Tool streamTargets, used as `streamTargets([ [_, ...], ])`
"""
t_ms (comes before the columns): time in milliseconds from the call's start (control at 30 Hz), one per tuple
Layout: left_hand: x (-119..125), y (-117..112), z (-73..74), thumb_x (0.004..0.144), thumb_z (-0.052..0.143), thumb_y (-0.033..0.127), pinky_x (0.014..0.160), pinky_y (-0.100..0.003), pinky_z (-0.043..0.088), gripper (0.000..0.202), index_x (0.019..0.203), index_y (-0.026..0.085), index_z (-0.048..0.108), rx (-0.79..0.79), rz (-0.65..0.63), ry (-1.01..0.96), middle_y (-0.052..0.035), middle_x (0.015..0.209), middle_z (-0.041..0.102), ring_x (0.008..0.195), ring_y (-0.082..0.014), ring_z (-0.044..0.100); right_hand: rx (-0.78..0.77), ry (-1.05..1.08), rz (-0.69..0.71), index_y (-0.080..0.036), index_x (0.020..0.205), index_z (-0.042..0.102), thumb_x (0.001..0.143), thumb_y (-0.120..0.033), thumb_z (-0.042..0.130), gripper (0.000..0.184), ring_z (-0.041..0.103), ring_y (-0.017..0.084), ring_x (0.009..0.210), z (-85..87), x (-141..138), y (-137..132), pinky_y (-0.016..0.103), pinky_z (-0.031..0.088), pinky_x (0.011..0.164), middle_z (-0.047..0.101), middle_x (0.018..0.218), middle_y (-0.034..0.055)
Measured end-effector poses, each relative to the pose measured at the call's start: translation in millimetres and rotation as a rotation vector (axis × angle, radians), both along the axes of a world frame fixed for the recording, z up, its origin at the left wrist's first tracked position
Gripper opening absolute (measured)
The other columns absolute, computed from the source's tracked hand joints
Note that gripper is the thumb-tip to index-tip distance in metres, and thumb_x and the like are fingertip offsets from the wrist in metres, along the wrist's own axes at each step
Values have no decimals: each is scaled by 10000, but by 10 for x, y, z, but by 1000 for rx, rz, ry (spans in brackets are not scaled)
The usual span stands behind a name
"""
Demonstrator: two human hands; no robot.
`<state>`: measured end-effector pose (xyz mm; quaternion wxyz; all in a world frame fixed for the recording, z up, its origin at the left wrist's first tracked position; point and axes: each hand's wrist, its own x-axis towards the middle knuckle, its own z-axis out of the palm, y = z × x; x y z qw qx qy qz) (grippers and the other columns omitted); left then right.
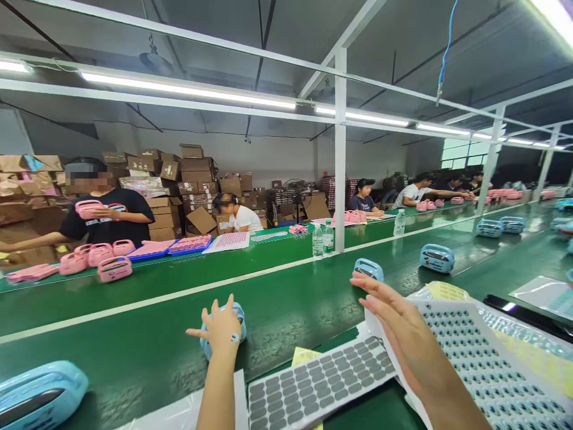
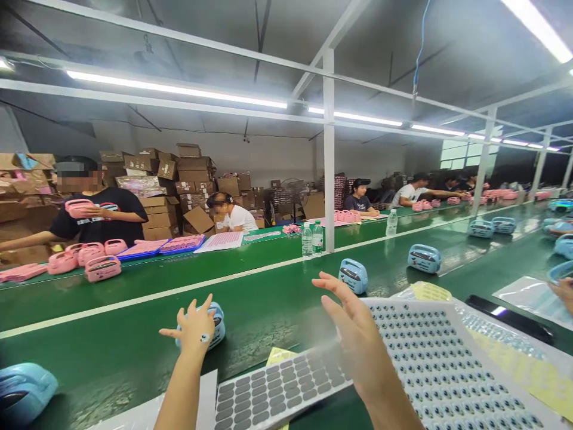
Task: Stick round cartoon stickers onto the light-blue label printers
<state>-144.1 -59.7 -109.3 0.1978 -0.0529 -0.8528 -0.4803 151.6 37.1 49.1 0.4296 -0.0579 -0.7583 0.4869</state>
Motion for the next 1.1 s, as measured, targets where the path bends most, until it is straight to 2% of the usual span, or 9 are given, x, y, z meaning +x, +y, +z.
streamTargets([
  [133,151,-65,152,919,455,381,1024,-802,88,553,1431,173,463,-19,-10,12,-279,1527,273,1430,-496,129,91,310,-163,-279,959,719,830,-326,654,152,419,318,1360,52,323,-206,598,208,1169,615,1306,56],
  [267,336,-151,366,943,428,377,1023,-811,70,552,1471,218,402,30,-9,80,-219,1576,214,1446,-475,93,307,418,-344,-301,1008,691,879,-233,611,166,444,270,1349,-85,484,-460,498,295,1175,606,1293,26],
  [367,470,-185,527,939,435,280,1034,-810,32,495,1434,270,460,115,-7,111,-150,1570,280,1456,-437,110,545,40,-437,-318,1076,671,901,-321,595,191,499,271,1291,-360,497,-365,488,357,1131,599,1305,27],
  [467,584,-222,646,917,495,257,1050,-802,8,502,1417,296,478,179,-74,117,-123,1557,321,1465,-410,114,669,-436,-441,-312,1052,695,876,-359,576,217,573,286,1211,-756,551,-40,487,464,1029,631,1269,37],
  [567,657,-248,716,899,544,254,1088,-767,-4,462,1358,312,545,216,-153,108,-88,1549,346,1472,-377,124,686,-569,-538,-238,948,724,826,-322,566,217,631,337,1083,-1139,673,280,544,514,927,676,1118,118],
  [667,702,-258,770,892,574,250,1112,-743,-8,419,1307,309,589,227,-257,44,-69,1535,375,1475,-356,135,719,-628,-606,-208,855,717,806,-268,530,202,653,349,935,-1398,780,409,566,536,814,678,937,145],
  [800,763,-292,850,925,547,327,1124,-725,-29,358,1278,306,606,256,-370,-15,-39,1520,403,1476,-358,130,757,-744,-499,-225,843,707,857,-208,495,212,679,281,893,-1523,769,383,450,582,762,686,946,100],
  [967,797,-379,896,948,500,384,1111,-731,-16,318,1233,315,622,314,-441,3,-14,1462,478,1472,-358,137,839,-841,-271,-242,854,699,915,-157,438,281,675,227,926,-1489,688,457,382,579,813,684,991,60],
  [1100,754,-399,846,928,488,402,1111,-705,3,352,1233,286,620,343,-442,52,-26,1299,599,1406,-371,295,905,-889,-160,-223,852,641,921,-80,395,293,650,191,902,-1450,678,537,348,555,811,659,973,52],
])
